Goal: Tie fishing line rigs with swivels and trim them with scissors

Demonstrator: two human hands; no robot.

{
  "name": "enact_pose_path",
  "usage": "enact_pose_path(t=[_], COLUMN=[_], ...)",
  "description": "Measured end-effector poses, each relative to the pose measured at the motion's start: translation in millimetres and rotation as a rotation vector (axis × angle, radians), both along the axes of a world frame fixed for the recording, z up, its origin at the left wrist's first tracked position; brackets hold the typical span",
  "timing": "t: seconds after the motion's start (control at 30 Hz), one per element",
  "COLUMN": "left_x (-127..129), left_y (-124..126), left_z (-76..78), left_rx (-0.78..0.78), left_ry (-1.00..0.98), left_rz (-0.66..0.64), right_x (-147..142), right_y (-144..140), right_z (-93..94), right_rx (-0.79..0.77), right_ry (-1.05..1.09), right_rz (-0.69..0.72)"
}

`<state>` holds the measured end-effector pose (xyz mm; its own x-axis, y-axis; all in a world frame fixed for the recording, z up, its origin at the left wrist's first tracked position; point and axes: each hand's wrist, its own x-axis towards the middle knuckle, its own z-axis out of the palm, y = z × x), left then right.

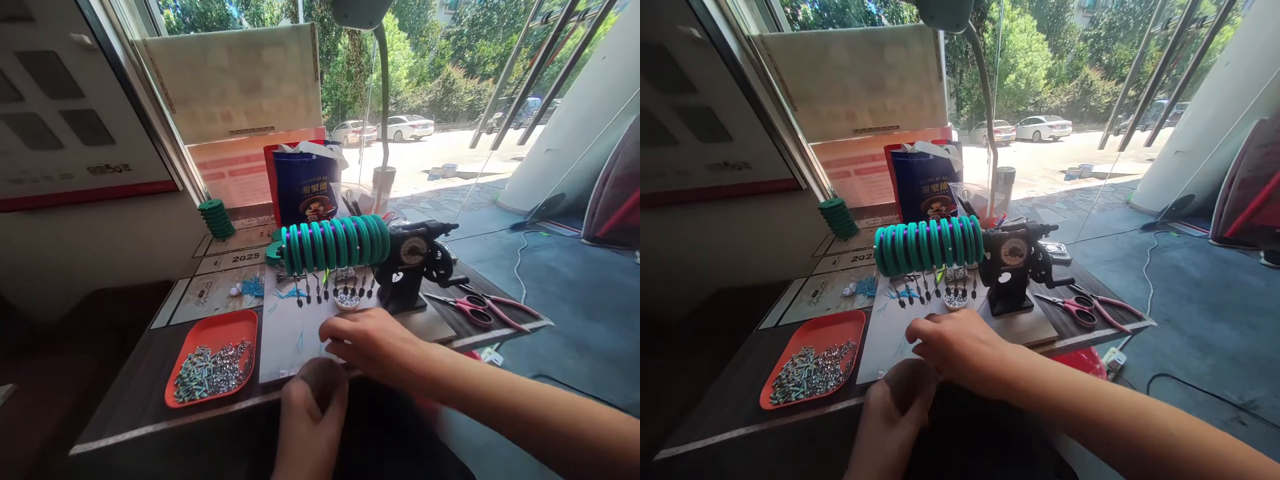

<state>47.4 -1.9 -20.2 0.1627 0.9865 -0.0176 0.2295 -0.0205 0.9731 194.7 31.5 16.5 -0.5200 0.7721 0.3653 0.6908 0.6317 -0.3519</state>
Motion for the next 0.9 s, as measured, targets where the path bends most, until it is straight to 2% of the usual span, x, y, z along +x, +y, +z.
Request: enact_pose_path(t=[0.07,0.1,0.17,0.27,0.43,0.63,0.8,0.9], left_x=[-3.3,-4.9,-7.4,-8.8,-8.5,-8.6,-6.6,-6.4], left_y=[8.4,11.9,16.1,16.6,13.6,12.7,11.5,10.5], left_z=[2.6,2.1,-0.6,-4.0,-4.4,-7.7,-5.5,-4.2], left_rx=[-0.276,-0.385,-0.536,-0.676,-0.741,-0.788,-0.792,-0.782], left_ry=[-0.181,-0.275,-0.427,-0.545,-0.672,-0.697,-0.726,-0.724], left_rz=[-0.159,-0.211,-0.248,-0.222,-0.181,-0.175,-0.157,-0.124], right_x=[9.0,13.0,17.9,15.7,3.7,5.6,5.6,0.2], right_y=[-19.7,-29.4,-45.2,-54.0,-46.8,-52.2,-50.2,-47.7], right_z=[-15.9,-24.0,-38.0,-48.8,-52.8,-66.4,-57.9,-57.3], right_rx=[0.297,0.392,0.475,0.514,0.597,0.544,0.606,0.607], right_ry=[0.089,0.121,0.102,0.027,0.028,0.179,0.097,0.144], right_rz=[-0.034,-0.027,0.040,0.120,0.093,0.072,0.061,0.047])
